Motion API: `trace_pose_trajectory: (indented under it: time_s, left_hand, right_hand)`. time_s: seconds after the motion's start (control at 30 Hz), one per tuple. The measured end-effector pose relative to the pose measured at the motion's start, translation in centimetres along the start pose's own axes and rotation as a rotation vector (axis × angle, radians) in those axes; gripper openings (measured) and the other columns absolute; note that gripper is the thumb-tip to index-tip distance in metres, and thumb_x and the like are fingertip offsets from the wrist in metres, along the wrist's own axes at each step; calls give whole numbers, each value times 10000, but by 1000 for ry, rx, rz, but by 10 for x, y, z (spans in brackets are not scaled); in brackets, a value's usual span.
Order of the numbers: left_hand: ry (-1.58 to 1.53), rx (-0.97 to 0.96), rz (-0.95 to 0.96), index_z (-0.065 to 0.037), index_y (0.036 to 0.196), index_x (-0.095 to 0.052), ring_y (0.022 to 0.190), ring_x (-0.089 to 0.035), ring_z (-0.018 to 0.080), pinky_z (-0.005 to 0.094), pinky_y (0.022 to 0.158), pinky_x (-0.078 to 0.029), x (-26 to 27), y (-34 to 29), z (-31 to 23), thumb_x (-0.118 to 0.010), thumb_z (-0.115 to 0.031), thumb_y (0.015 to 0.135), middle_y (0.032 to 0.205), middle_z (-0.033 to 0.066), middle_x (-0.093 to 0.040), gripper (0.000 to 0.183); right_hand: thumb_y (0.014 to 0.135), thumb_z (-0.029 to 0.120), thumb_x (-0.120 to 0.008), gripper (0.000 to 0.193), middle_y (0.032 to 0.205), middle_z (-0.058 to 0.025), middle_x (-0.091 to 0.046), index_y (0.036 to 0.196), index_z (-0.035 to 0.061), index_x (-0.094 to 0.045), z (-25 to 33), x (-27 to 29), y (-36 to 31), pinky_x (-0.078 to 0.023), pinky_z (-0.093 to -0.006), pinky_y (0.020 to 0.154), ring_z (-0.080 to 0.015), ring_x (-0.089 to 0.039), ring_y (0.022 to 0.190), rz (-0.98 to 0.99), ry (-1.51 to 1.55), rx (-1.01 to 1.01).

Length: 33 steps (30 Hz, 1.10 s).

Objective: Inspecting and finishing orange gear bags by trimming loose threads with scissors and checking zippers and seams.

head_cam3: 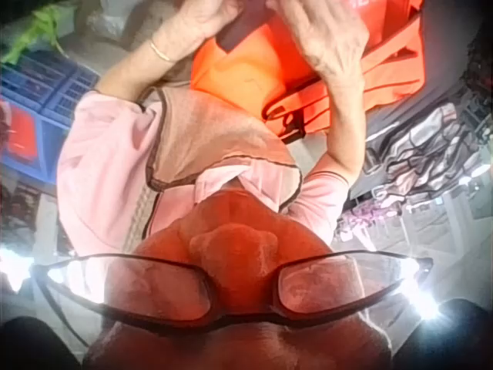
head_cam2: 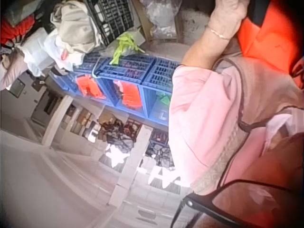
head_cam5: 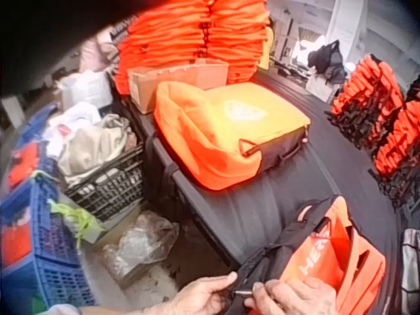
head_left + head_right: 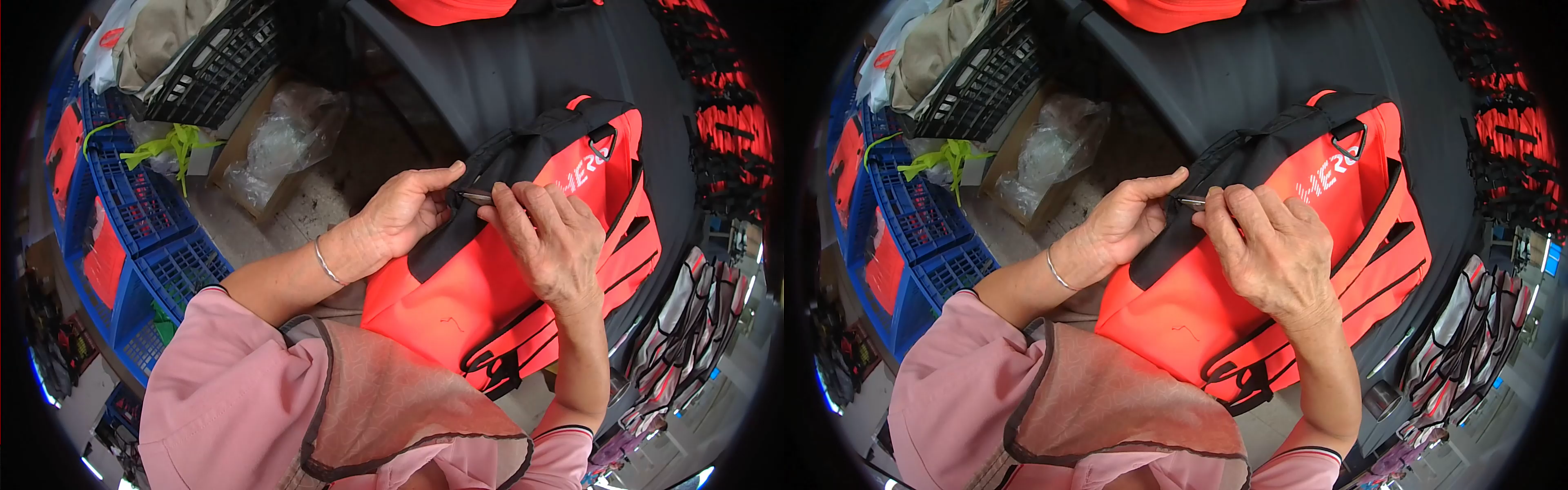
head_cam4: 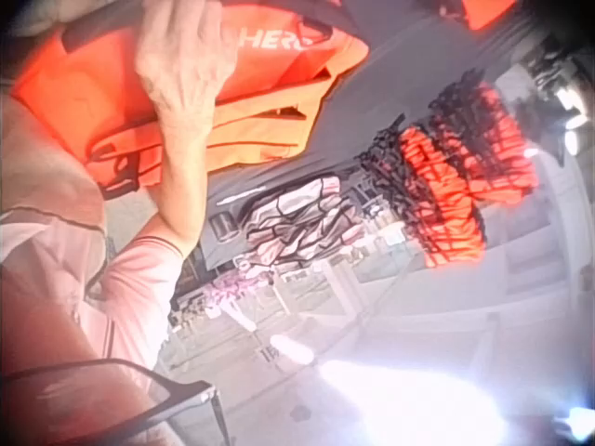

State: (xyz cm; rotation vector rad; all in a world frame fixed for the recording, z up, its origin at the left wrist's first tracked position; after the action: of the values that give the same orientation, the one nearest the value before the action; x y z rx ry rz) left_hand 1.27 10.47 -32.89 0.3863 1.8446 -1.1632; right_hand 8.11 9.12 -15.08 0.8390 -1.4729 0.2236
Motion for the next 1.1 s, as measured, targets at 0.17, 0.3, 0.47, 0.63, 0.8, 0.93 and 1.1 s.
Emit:
trace_pose_trajectory:
  time_s: [0.17, 0.3, 0.47, 0.63, 0.8, 0.93, 1.1]
  left_hand:
    - [-2, -14, -8, -109, 926, -695, 853, -564, 112, 298, 814, -405, 2, 1, 0, -720, -256, 890, 892, -4, -663, 153]
    - [12, -9, 8, -111, 919, -695, 833, -561, 107, 295, 800, -402, 0, 1, -1, -725, -252, 886, 872, -11, -660, 147]
    - [-2, 0, 4, -102, 930, -697, 825, -575, 115, 294, 805, -419, 2, 1, -1, -719, -248, 891, 882, 1, -672, 153]
    - [-23, 19, 22, -70, 965, -700, 873, -609, 142, 310, 861, -459, -1, 0, -1, -702, -258, 906, 937, 36, -696, 197]
    - [205, -120, 126, -29, 1139, -644, 958, -606, 122, 296, 900, -453, -4, -8, -16, -676, -307, 932, 1048, 45, -670, 348]
    - [658, -208, 362, 45, 1427, -384, 1195, -532, 184, 343, 1047, -414, 16, -25, -7, -719, -420, 884, 1304, 123, -545, 789]
    - [764, -88, 444, 28, 1528, -213, 1393, -363, 257, 378, 1153, -289, 51, -40, 12, -823, -506, 727, 1497, 179, -386, 1140]
  right_hand:
    - [805, 184, -766, 231, 791, -12, -569, 932, 20, -664, 4, -1, -4, -329, -259, 446, -110, -539, 604, -3, -36, 16]
    - [816, 183, -763, 217, 777, -17, -572, 909, 14, -665, 9, 2, -7, -328, -248, 443, -103, -532, 582, -20, -102, 15]
    - [810, 178, -774, 214, 775, -23, -583, 912, 21, -670, 5, 4, -6, -350, -257, 450, -107, -546, 589, -43, -53, -15]
    - [824, 130, -770, 174, 787, -41, -595, 933, 32, -677, -33, 2, -19, -429, -252, 511, -131, -560, 611, -91, 152, -373]
    - [812, 193, -816, 450, 842, -6, -537, 1164, 13, -600, -79, -21, -40, -461, -241, 632, -95, -514, 687, -184, 610, -974]
    - [790, 162, -814, 507, 686, 23, -452, 1247, 72, -613, -76, -47, -16, -430, -256, 584, -120, -451, 606, -25, 672, -1055]
    - [840, 458, -702, 448, 767, -186, -694, 1064, 70, -714, -47, -64, 34, -553, -403, 674, -332, -692, 808, 389, 351, -687]
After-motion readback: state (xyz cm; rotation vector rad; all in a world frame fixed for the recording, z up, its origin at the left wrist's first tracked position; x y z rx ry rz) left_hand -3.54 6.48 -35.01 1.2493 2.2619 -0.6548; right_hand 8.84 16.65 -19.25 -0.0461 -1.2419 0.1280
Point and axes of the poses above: each hand's wrist, its own y-axis towards the middle knuckle, its own x-axis out of the back of the hand, z = x × y, the point moved 8 cm from there along y, towards the middle knuckle
